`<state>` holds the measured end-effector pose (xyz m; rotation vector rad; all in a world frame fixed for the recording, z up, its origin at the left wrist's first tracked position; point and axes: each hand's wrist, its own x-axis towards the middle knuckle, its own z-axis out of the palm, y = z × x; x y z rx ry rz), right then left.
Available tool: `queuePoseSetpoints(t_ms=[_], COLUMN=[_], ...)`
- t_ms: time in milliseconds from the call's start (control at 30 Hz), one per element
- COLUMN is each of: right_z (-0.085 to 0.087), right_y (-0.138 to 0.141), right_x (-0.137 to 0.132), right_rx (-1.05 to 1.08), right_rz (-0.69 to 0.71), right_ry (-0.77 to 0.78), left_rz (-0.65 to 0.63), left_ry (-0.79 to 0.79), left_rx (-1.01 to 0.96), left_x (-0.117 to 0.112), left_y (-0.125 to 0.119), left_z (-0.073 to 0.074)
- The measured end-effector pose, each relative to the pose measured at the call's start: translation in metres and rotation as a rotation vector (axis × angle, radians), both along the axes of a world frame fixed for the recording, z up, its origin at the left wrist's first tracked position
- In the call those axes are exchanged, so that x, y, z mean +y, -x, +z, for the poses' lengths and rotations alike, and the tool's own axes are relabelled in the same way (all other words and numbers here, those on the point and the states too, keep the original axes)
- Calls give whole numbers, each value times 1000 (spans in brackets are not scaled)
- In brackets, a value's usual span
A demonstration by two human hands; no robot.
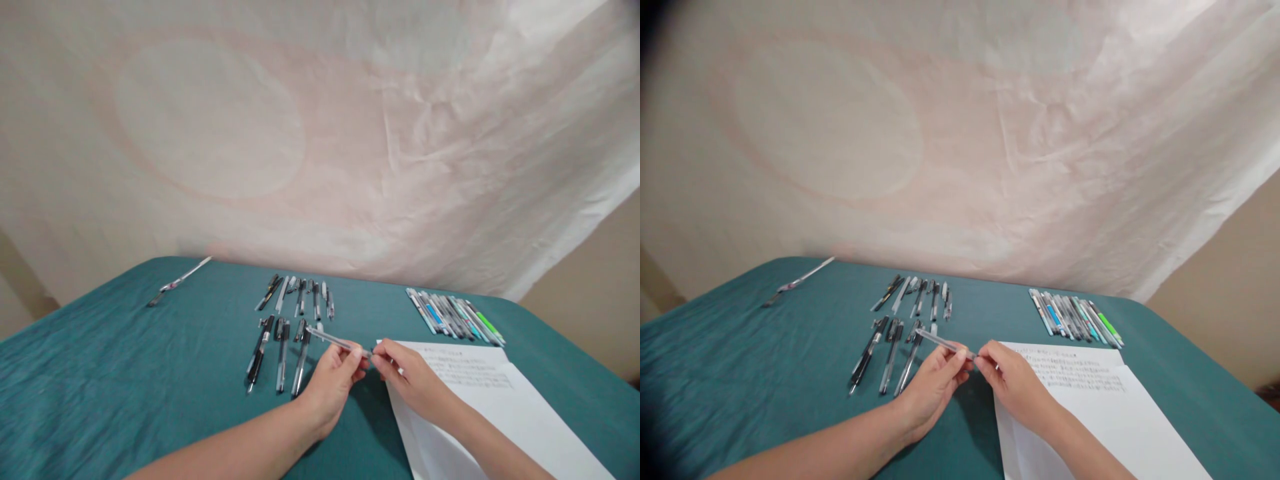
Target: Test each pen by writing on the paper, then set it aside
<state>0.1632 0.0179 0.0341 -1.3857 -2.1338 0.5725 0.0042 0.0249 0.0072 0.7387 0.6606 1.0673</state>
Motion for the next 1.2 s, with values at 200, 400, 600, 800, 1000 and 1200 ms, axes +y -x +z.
queuePoseSetpoints(t_ms=[200,400,600,800,1000,1200], right_z=[-2,-5,-8,0,4,3], right_y=[0,0,0,4,3,-6], right_x=[0,0,0,-4,-2,3], right_rx=[3,-59,-58,-25,149,115], right_rz=[2,3,7,28,55,15], right_ry=[34,-6,-17,-18,100,-90], left_rz=[-6,-6,-7,-33,-89,-427], left_ry=[1,2,16,-41,-22,-72], left_rx=[-18,-12,-12,2,-5,25], left_x=[0,0,0,-1,-3,-11], left_y=[1,0,0,1,1,-1], left_z=[2,2,2,2,8,8])
